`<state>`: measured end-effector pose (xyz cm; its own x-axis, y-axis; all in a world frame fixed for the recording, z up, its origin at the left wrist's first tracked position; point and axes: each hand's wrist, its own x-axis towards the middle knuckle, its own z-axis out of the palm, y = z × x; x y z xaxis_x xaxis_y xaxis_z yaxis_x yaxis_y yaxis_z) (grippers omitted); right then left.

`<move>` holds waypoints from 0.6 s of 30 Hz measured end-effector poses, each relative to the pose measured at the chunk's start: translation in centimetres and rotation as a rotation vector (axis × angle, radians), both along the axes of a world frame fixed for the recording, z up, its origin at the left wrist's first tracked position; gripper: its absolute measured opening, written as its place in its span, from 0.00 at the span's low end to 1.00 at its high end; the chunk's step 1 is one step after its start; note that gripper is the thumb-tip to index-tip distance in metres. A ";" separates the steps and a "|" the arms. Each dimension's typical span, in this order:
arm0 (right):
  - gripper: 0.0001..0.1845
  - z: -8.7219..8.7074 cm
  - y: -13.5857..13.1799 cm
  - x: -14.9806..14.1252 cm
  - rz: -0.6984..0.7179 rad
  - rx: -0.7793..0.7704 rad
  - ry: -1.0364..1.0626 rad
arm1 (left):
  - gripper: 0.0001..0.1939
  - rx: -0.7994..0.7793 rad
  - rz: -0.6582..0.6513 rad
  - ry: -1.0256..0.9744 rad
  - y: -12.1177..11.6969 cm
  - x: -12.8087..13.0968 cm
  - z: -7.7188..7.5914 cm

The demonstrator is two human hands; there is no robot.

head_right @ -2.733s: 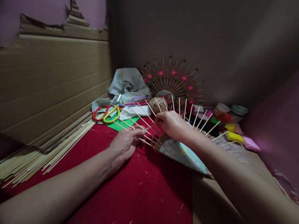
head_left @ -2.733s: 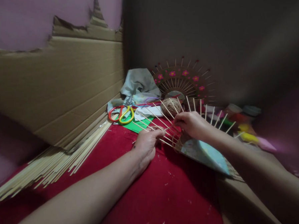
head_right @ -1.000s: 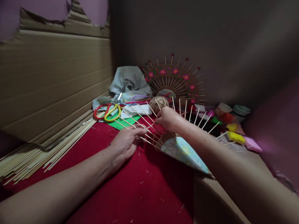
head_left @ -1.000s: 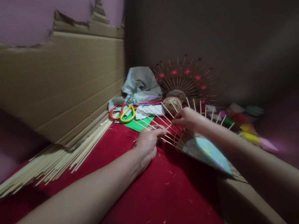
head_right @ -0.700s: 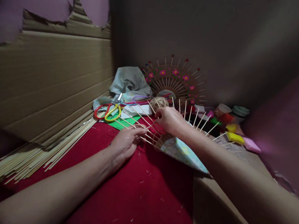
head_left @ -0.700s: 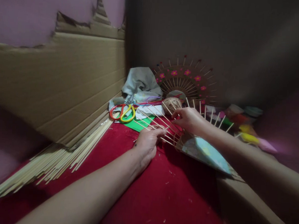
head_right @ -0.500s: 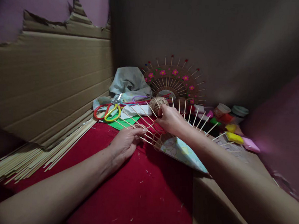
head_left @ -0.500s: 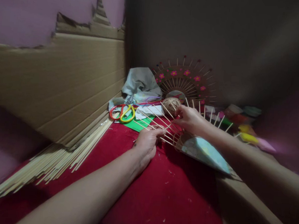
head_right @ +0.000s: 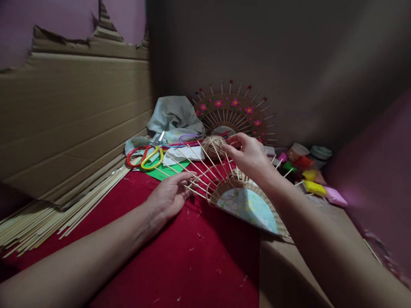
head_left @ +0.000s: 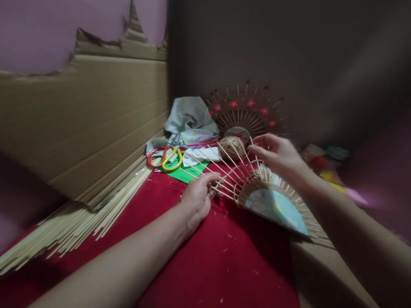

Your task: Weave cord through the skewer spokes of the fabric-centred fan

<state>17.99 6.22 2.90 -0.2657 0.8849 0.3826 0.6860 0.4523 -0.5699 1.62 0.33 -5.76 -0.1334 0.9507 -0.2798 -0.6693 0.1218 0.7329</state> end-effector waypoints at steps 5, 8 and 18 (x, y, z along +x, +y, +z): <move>0.09 -0.3 -3.6 0.6 0.055 0.085 -0.037 | 0.03 0.040 -0.033 0.016 -0.3 -0.1 0.1; 0.09 -1.8 -5.8 0.1 0.189 0.087 -0.231 | 0.03 0.080 -0.068 0.033 -0.3 -0.2 -0.1; 0.09 -6.2 -12.6 -0.3 0.217 -0.516 0.135 | 0.08 0.129 -0.149 0.072 -0.6 -0.4 0.3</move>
